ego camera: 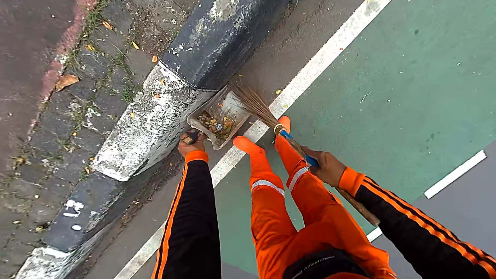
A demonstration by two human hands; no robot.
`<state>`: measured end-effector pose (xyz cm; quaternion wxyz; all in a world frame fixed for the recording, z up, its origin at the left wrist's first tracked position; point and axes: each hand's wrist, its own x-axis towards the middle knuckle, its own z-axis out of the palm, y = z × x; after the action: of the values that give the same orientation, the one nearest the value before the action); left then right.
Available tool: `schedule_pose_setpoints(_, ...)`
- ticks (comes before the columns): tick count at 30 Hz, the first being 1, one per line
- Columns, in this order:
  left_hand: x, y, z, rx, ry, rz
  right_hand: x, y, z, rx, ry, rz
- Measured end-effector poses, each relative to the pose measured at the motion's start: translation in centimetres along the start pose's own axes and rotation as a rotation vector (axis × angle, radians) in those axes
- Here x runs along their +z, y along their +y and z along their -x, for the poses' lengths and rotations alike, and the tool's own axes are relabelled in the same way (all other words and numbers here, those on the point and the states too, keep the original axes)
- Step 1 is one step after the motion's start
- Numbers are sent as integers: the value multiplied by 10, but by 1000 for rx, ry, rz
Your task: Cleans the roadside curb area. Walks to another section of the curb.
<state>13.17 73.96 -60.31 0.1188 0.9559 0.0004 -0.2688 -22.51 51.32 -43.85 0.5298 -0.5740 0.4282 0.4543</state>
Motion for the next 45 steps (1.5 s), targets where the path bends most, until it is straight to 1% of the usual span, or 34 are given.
schedule_pose_setpoints(1, -4, 0, -3, 7, 6, 7, -1, 14, 19, -39, -16, -74)
schedule_pose_setpoints(3, -16, -12, 2, 10, -3, 19, 3, 46, 66, -17, 13, -274)
schedule_pose_setpoints(5, -29, -35, 11, 68, -6, 58, 12, 74, 101, 59, 188, -451)
schedule_pose_setpoints(7, -42, -63, 21, 154, -32, 29, 24, 90, 102, 162, 396, -555)
schedule_pose_setpoints(8, -46, -76, 26, 191, -57, -9, 30, 91, 88, 229, 464, -568)
schedule_pose_setpoints(9, -47, -85, 30, 217, -87, -50, 37, 86, 66, 292, 480, -556)
schedule_pose_setpoints(10, -46, -92, 35, 231, -123, -92, 47, 77, 42, 332, 448, -527)
schedule_pose_setpoints(11, -43, -99, 40, 229, -154, -130, 64, 63, 19, 336, 374, -468)
schedule_pose_setpoints(13, -34, -111, 47, 188, -171, -139, 112, 26, -12, 237, 164, -285)
schedule_pose_setpoints(15, -27, -124, 50, 146, -159, -115, 163, -5, -9, 100, -34, -135)
schedule_pose_setpoints(17, -24, -139, 53, 128, -150, -92, 191, -12, 23, 7, -138, -81)
schedule_pose_setpoints(19, -27, -150, 52, 115, -120, -37, 191, -5, 66, -30, -113, -83)
schedule_pose_setpoints(20, -30, -156, 53, 99, -98, -2, 187, 0, 87, -32, -55, -97)
schedule_pose_setpoints(22, -37, -170, 57, 33, -47, 64, 173, 7, 111, -5, 140, -132)
schedule_pose_setpoints(23, -41, -176, 57, 2, -15, 89, 161, 6, 108, 24, 245, -145)
schedule_pose_setpoints(25, -48, -181, 52, -78, 39, 107, 127, -9, 68, 107, 419, -151)
schedule_pose_setpoints(27, -55, -180, 43, -164, 58, 92, 97, -37, -3, 193, 534, -151)
schedule_pose_setpoints(28, -55, -181, 37, -188, 66, 89, 89, -52, -41, 207, 572, -140)
schedule_pose_setpoints(29, -52, -185, 32, -192, 79, 80, 92, -72, -70, 208, 561, -114)
schedule_pose_setpoints(30, -47, -188, 25, -185, 99, 79, 105, -95, -90, 192, 510, -49)
schedule_pose_setpoints(31, -44, -189, 16, -176, 113, 75, 126, -119, -102, 158, 430, 33)
schedule_pose_setpoints(32, -43, -188, 9, -174, 111, 61, 156, -138, -105, 117, 319, 124)
schedule_pose_setpoints(34, -47, -184, 2, -206, 64, 13, 213, -152, -89, 59, 38, 311)
schedule_pose_setpoints(35, -52, -180, -3, -211, 43, -13, 230, -153, -72, 41, -79, 375)
schedule_pose_setpoints(36, -57, -179, -7, -204, 33, -27, 240, -147, -52, 15, -150, 403)
schedule_pose_setpoints(37, -60, -180, -11, -194, 33, -34, 240, -137, -30, -18, -185, 398)
schedule_pose_setpoints(39, -64, -186, -16, -180, 34, -14, 227, -106, 22, -77, -161, 296)
schedule_pose_setpoints(41, -66, -198, -15, -169, 33, 51, 214, -82, 64, -89, -31, 202)
schedule_pose_setpoints(43, -66, -207, -14, -165, 12, 62, 209, -80, 69, -27, 131, 172)
schedule_pose_setpoints(45, -66, -204, -11, -180, -34, 10, 212, -104, 35, 102, 204, 184)
